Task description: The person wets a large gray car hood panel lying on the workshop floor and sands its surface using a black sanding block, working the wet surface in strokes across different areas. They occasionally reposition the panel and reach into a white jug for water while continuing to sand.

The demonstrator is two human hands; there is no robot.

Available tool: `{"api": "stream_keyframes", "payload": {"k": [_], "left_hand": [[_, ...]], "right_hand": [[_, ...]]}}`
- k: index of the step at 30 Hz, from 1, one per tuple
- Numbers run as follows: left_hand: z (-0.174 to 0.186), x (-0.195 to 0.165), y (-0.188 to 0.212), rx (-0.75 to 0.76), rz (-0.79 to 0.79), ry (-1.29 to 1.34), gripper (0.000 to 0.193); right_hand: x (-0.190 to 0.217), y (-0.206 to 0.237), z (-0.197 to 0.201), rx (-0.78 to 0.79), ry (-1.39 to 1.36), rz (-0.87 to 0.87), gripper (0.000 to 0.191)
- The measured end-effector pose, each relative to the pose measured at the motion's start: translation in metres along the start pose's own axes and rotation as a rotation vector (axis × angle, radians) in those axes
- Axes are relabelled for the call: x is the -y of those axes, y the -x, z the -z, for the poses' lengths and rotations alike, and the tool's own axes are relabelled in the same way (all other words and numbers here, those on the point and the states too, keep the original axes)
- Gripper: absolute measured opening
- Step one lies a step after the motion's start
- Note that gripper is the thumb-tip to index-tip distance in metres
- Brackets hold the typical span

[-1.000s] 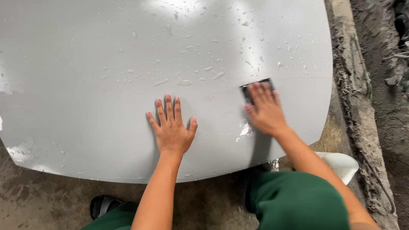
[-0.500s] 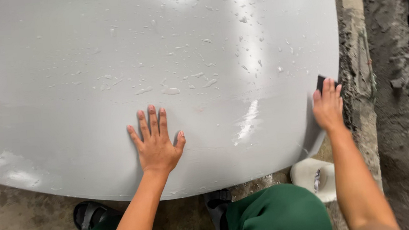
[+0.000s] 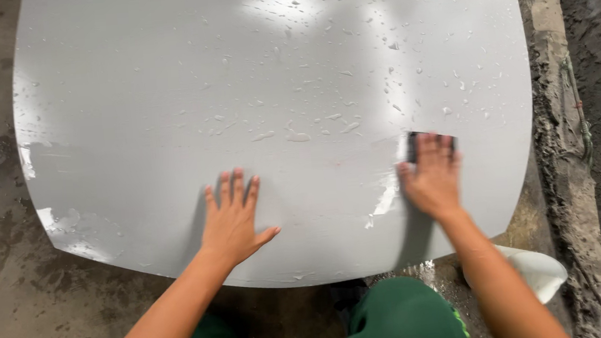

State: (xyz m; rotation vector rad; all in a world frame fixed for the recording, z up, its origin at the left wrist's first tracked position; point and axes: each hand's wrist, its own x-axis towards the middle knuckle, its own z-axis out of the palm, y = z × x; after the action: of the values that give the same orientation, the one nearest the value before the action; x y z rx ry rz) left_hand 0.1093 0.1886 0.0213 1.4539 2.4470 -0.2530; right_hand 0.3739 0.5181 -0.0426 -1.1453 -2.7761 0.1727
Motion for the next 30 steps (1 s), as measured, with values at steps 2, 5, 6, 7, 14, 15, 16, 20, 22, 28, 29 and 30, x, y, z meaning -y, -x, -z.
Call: {"api": "stream_keyframes", "payload": {"k": [2, 5, 6, 7, 14, 15, 16, 20, 22, 28, 29, 30], "left_hand": [[0.008, 0.021, 0.011, 0.136, 0.05, -0.031, 0.117], [0.004, 0.036, 0.019, 0.103, 0.052, 0.055, 0.124], [0.0, 0.038, 0.019, 0.066, 0.043, 0.071, 0.125], [-0.004, 0.039, 0.019, 0.031, 0.03, 0.085, 0.126], [-0.008, 0.046, 0.02, 0.049, 0.037, 0.161, 0.127], [-0.006, 0.046, 0.021, 0.046, 0.042, 0.162, 0.127], [-0.004, 0.046, 0.022, 0.045, 0.043, 0.162, 0.128], [-0.004, 0.048, 0.024, 0.007, 0.036, 0.169, 0.126], [-0.007, 0.048, 0.024, 0.002, 0.033, 0.165, 0.126], [-0.012, 0.048, 0.024, -0.029, 0.031, 0.107, 0.127], [-0.011, 0.048, 0.024, -0.027, 0.028, 0.092, 0.127], [-0.011, 0.048, 0.024, -0.023, 0.027, 0.08, 0.127]], "right_hand": [[-0.027, -0.006, 0.01, 0.031, -0.07, -0.038, 0.084], [-0.025, -0.006, 0.014, 0.097, -0.127, 0.03, 0.087], [-0.009, -0.005, 0.012, 0.113, -0.112, 0.064, 0.089], [0.015, -0.002, 0.01, 0.106, -0.075, 0.152, 0.09], [0.241, 0.012, -0.02, 0.203, -0.03, 0.474, 0.091], [0.255, 0.013, -0.023, 0.208, -0.029, 0.492, 0.089], [0.261, 0.012, -0.025, 0.213, -0.028, 0.505, 0.087], [0.202, 0.003, -0.024, 0.204, -0.089, 0.407, 0.085], [0.137, -0.002, -0.015, 0.116, -0.071, 0.306, 0.083], [-0.032, -0.003, 0.019, 0.144, -0.106, -0.257, 0.092], [-0.038, -0.002, 0.018, 0.142, -0.112, -0.248, 0.093], [-0.035, 0.0, 0.014, 0.143, -0.115, -0.238, 0.095]]}}
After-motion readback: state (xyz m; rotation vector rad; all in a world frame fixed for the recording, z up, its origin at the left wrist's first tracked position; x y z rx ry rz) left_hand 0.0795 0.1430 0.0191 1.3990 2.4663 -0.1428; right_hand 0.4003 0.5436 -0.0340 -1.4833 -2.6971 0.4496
